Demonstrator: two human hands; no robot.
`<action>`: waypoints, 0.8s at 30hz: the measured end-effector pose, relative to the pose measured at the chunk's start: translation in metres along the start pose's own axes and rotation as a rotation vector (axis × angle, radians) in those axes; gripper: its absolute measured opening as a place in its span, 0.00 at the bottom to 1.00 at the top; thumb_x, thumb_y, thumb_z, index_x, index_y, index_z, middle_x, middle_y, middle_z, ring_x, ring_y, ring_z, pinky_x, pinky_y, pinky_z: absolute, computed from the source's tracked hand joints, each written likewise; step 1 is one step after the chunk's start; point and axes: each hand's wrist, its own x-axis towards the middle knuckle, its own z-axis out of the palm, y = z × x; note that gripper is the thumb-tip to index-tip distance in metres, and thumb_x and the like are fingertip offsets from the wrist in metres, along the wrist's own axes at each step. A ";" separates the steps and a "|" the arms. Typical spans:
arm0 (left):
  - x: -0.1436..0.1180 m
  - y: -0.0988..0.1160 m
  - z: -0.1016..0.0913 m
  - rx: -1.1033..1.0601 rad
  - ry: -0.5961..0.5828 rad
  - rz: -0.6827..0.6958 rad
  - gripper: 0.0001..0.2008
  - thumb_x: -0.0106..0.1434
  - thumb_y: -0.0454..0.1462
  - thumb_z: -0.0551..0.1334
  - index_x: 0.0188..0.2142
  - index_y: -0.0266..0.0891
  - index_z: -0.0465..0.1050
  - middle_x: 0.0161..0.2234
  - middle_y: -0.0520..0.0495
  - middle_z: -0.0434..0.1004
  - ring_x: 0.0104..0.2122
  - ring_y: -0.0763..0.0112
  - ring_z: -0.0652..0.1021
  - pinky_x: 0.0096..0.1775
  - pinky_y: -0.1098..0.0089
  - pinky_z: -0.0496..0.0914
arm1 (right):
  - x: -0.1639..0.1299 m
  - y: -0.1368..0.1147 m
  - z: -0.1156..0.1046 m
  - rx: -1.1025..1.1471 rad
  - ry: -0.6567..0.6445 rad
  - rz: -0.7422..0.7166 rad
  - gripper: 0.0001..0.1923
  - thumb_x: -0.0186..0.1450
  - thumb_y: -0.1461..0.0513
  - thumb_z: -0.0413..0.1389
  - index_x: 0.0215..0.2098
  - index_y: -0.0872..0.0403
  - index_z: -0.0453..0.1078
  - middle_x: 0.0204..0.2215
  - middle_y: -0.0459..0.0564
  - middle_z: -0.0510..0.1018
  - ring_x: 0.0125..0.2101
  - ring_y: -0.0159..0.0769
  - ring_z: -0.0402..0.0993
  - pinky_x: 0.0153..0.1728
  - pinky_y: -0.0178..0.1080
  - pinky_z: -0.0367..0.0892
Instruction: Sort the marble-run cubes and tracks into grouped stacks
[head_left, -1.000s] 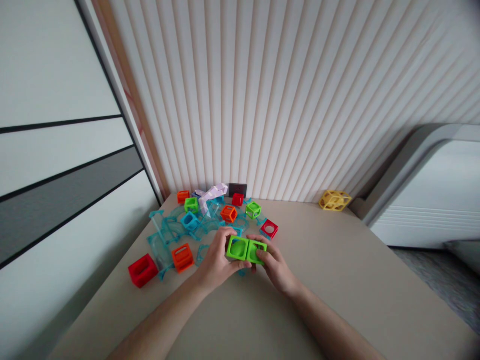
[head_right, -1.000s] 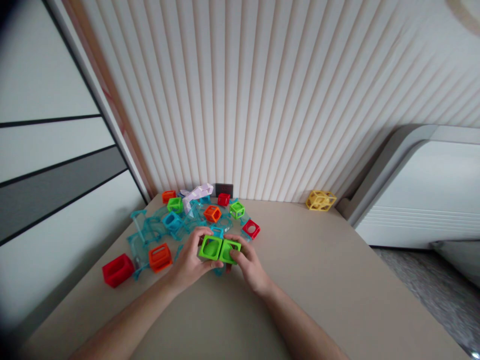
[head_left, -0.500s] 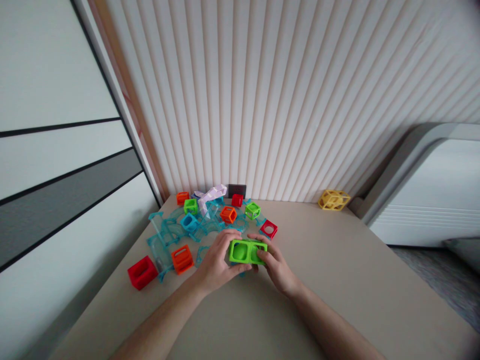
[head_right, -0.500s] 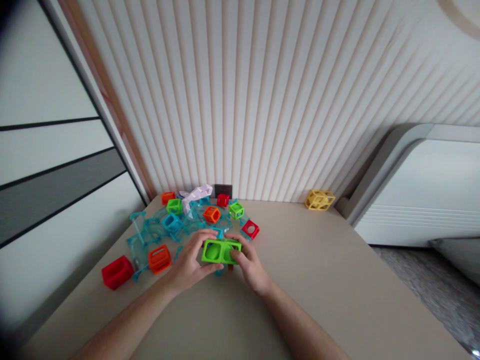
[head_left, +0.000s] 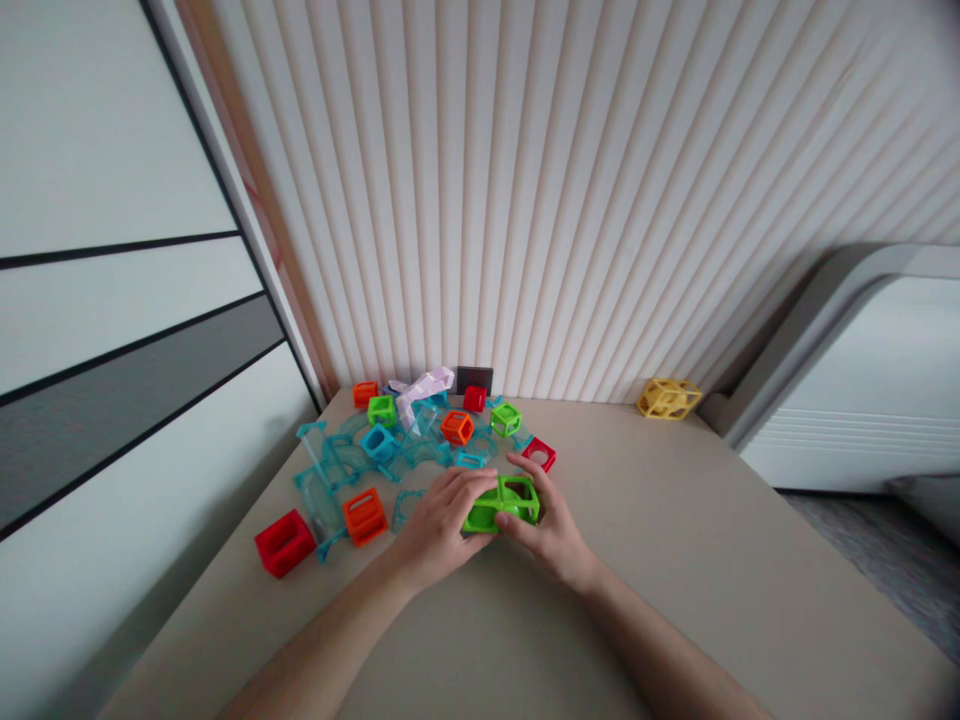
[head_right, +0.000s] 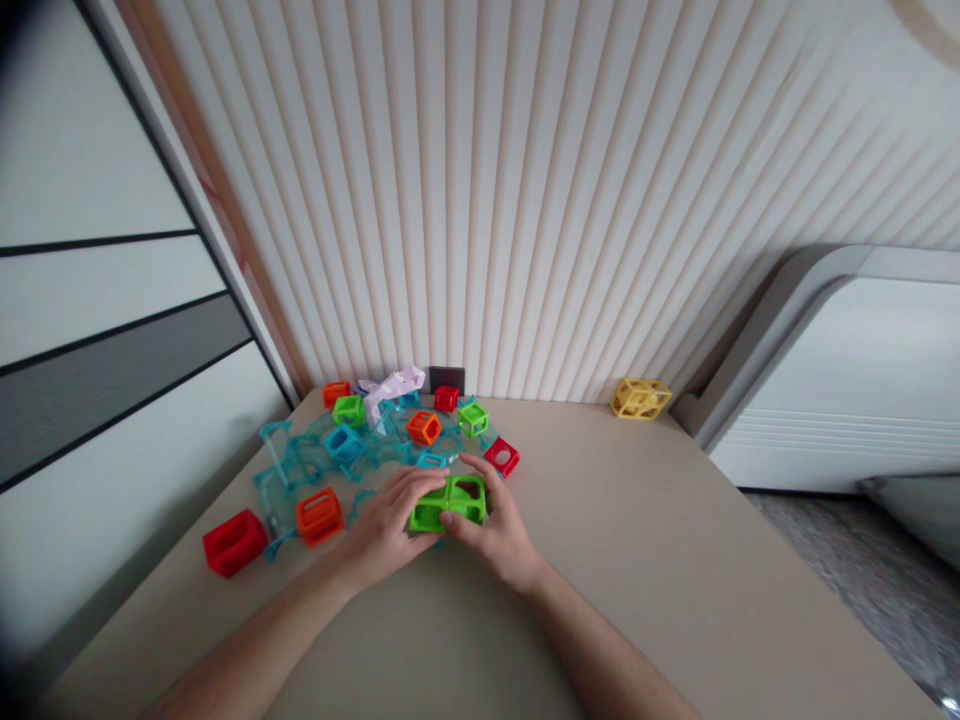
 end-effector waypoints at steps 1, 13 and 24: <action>0.000 0.001 -0.001 0.014 -0.001 0.004 0.27 0.61 0.33 0.70 0.56 0.42 0.63 0.54 0.39 0.76 0.55 0.55 0.76 0.55 0.53 0.74 | 0.000 0.000 0.000 -0.017 0.002 -0.011 0.36 0.60 0.53 0.68 0.62 0.47 0.60 0.41 0.48 0.73 0.41 0.37 0.71 0.43 0.39 0.69; 0.003 0.006 -0.002 0.125 -0.019 0.027 0.25 0.62 0.34 0.69 0.57 0.42 0.65 0.52 0.40 0.76 0.50 0.56 0.78 0.51 0.55 0.76 | 0.000 0.000 -0.002 -0.114 0.000 -0.024 0.31 0.62 0.53 0.66 0.59 0.50 0.63 0.42 0.51 0.76 0.41 0.40 0.74 0.44 0.41 0.71; 0.003 0.007 -0.005 0.134 -0.023 0.041 0.23 0.63 0.35 0.66 0.57 0.42 0.66 0.52 0.41 0.77 0.52 0.56 0.77 0.53 0.54 0.75 | 0.000 0.002 -0.002 -0.090 0.001 -0.012 0.32 0.61 0.53 0.67 0.59 0.50 0.63 0.40 0.49 0.76 0.40 0.37 0.74 0.42 0.40 0.72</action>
